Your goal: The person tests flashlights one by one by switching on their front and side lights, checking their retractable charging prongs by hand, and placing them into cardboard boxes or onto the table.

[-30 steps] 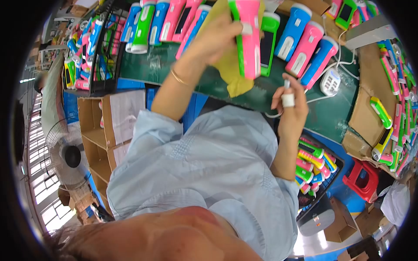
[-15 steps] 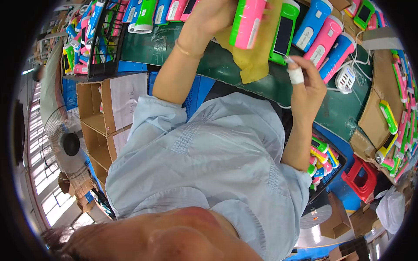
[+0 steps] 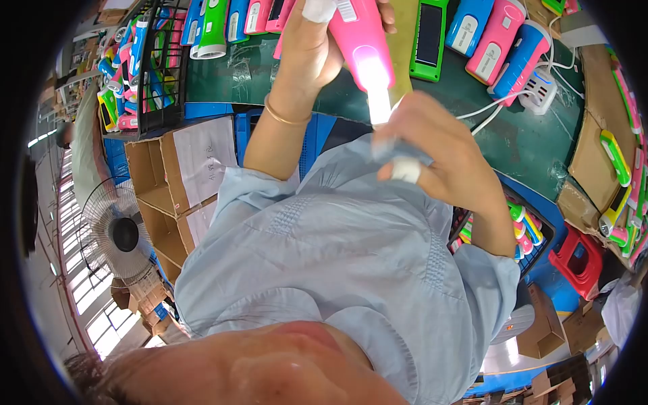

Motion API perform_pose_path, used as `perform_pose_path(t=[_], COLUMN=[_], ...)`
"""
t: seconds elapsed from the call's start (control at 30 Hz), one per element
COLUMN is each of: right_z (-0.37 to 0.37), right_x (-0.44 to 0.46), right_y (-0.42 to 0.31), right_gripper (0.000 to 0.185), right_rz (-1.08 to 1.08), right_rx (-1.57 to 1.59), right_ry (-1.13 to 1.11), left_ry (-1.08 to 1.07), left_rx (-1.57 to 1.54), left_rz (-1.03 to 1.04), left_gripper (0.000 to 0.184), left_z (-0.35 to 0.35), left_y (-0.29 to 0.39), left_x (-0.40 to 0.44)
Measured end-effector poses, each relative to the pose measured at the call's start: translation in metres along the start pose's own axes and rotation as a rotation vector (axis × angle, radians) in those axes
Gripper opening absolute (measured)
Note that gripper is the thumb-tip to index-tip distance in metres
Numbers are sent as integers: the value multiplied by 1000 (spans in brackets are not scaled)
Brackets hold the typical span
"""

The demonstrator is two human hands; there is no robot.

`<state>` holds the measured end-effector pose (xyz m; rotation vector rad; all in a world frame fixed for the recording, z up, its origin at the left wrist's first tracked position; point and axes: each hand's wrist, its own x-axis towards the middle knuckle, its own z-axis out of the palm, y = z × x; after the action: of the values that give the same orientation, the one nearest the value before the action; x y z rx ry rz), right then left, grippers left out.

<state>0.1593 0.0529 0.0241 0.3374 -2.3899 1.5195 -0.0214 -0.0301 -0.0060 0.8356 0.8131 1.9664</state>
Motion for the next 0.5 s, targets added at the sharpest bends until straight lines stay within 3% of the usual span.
perform_pose_path(t=[0.03, 0.07, 0.1, 0.13, 0.2, 0.23, 0.27, 0.3, 0.37, 0.4, 0.43, 0.47, 0.5], right_z=[8, 16, 26, 31, 35, 36, 29, 30, 37, 42, 43, 44, 46], right_x=[-3, -5, -8, -18, -30, -34, -38, -32, -21, -23, -26, -28, -32], right_y=[6, 16, 29, 46, 49, 45, 44, 36, 18, 35, 49, 63, 67], right_gripper=[24, 26, 28, 38, 45, 49, 62, 59, 54, 56, 50, 45, 43], right_rz=[-26, -55, -86, -253, -409, -486, -446, -215, 257, 115, 69, 23, 43], right_rx=[-194, -390, -588, -693, -686, -681, -674, -613, -465, -292, -299, -307, -266], right_ry=[71, 141, 212, 129, 179, 201, 157, 258, 438, 505, 511, 517, 497], left_ry=[-103, -110, 20, 149, 391, 313, 233, 151, -70, -139, -254, -337, -460], left_rx=[30, 15, -105, -222, -360, -381, -403, -427, -104, 204, 472, 723, 918], left_rz=[61, -74, -76, -77, -78, -48, -16, 15, 39, 17, 147, 310, 628], left_gripper=[49, 56, 56, 56, 53, 49, 45, 42, 28, 29, 30, 31, 32], left_z=[-2, -1, 6, 16, 31, 27, 20, 14, 14, 9, 16, 24, 36], left_y=[3, 7, 6, 5, 8, 5, -1, -6, -14, -24, -23, -21, -15], left_x=[0, -4, -6, -6, -6, -7, -11, -14, -31, -44, -45, -45, -38])
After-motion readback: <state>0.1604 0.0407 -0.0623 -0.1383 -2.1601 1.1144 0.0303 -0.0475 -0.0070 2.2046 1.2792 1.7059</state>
